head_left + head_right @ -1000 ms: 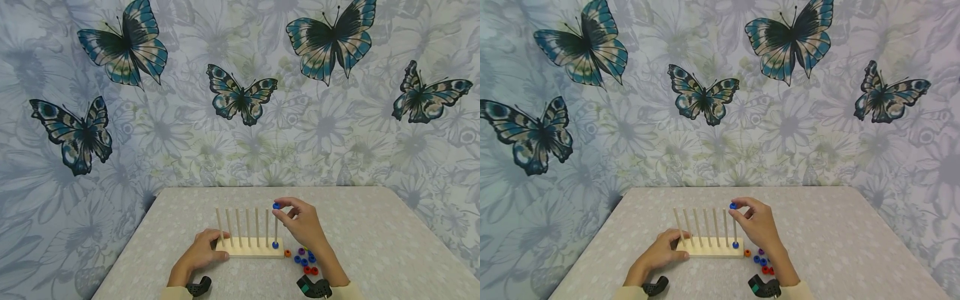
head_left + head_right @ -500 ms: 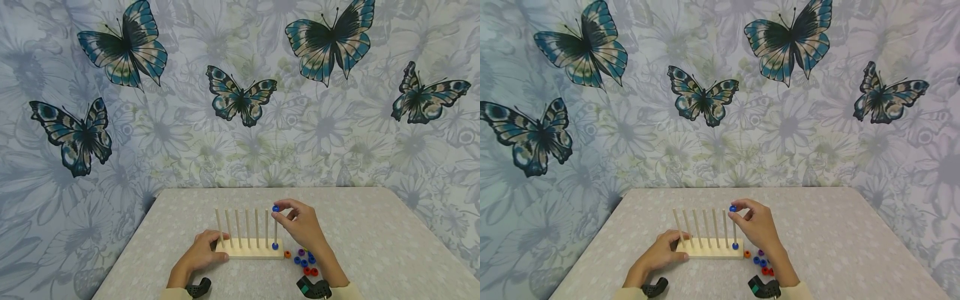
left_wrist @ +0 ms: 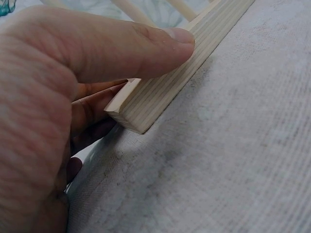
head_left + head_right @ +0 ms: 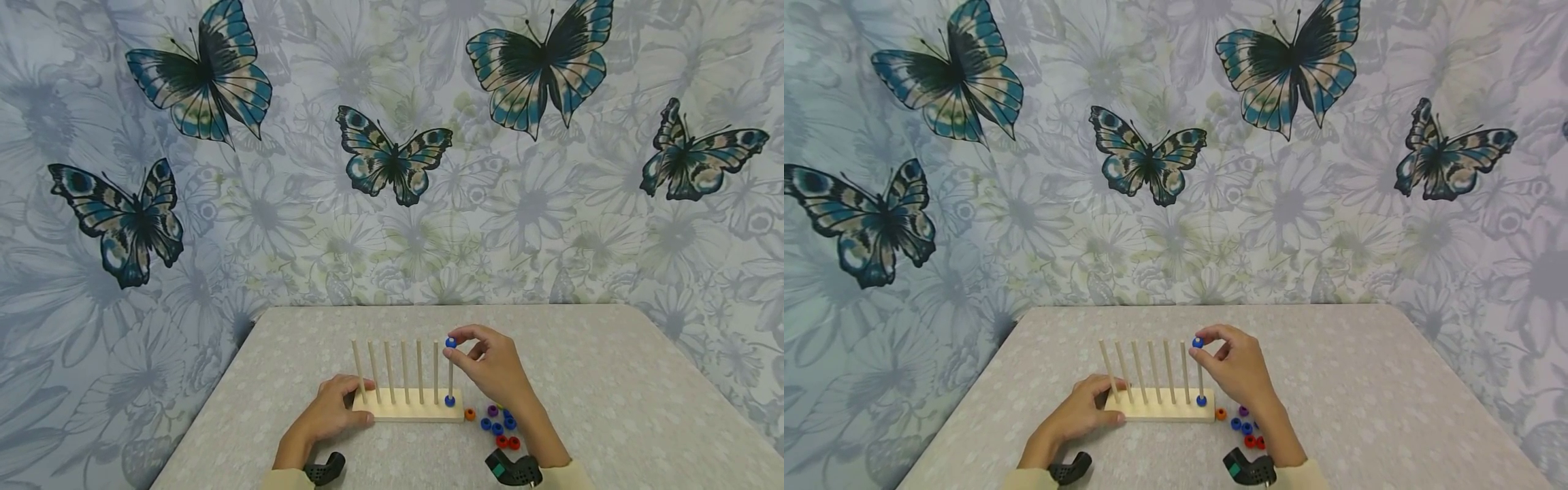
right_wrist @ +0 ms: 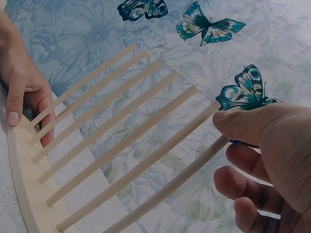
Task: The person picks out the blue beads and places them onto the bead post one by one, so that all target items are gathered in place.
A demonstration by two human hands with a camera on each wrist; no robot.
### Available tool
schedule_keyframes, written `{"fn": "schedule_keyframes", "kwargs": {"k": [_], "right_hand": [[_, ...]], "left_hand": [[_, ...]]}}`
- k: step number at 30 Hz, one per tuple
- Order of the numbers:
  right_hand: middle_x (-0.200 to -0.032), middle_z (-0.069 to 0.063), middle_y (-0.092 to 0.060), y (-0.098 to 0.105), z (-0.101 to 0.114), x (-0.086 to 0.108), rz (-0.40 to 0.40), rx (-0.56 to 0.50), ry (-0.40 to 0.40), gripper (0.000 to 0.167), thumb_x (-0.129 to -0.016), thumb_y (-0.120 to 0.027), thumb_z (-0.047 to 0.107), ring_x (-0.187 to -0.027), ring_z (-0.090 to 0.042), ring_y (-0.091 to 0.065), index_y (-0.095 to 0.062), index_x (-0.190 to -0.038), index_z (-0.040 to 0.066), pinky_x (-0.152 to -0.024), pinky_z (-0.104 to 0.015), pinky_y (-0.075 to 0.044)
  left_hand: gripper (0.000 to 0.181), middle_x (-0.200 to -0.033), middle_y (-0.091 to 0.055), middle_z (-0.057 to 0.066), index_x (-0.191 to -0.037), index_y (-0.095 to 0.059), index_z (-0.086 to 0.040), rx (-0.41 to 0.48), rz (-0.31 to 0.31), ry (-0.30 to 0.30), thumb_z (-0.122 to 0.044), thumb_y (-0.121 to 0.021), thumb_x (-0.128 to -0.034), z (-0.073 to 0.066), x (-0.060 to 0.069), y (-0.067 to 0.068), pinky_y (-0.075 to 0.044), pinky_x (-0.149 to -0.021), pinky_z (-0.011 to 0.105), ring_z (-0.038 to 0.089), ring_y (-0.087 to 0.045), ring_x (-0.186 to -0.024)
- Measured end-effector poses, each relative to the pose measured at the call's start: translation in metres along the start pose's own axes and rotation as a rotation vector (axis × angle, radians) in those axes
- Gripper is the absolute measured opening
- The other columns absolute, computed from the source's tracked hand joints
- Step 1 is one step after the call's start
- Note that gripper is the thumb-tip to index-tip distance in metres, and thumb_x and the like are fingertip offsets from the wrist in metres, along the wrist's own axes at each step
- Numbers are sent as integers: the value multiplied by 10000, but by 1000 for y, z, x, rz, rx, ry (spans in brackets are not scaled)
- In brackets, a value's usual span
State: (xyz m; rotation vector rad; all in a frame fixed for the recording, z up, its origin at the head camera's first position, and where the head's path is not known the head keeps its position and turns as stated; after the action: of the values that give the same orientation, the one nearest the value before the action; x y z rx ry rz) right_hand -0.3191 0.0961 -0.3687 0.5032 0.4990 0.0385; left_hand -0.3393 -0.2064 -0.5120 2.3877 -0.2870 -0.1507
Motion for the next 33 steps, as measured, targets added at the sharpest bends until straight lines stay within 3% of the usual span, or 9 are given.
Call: {"fn": "schedule_keyframes", "kwargs": {"k": [8, 18, 33], "right_hand": [[-1029, 76, -686, 0, 0, 0, 13, 19, 9, 246, -865, -794, 346, -624, -97, -605, -711, -1087, 281, -476, -272, -491], [-1040, -16, -700, 2, 1, -1, 0, 24, 36, 286, -872, -783, 368, -572, -94, -564, -690, -1128, 282, -453, -261, -455], [-1028, 66, -684, 9, 4, 1, -59, 17, 49, 236, -893, -766, 342, -596, -84, -589, -697, -1111, 287, -483, -262, -477]], "left_hand": [[508, -1282, -612, -71, -1132, -688, -402, -5, -5, -11, -446, -887, -666, 0, 0, -1, -258, -1110, 647, 271, -442, -1296], [511, -1288, -613, -57, -1135, -696, -380, -6, -6, -9, -452, -887, -667, -1, -1, 1, -256, -1111, 643, 279, -443, -1295], [494, -1264, -631, -86, -1116, -700, -382, 19, -1, -29, -463, -888, -666, 1, -2, -1, -232, -1119, 637, 260, -462, -1286]]}}
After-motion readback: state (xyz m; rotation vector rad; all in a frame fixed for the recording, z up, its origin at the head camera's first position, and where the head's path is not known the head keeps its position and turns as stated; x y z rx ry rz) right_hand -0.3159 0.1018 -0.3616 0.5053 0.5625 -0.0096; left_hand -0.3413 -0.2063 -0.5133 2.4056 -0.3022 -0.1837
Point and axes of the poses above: each hand's wrist, its own x-axis away from the middle knuckle, its own y-axis out of the back of the hand, z = x × y, the point moved 8 cm from there along -x, towards the middle knuckle
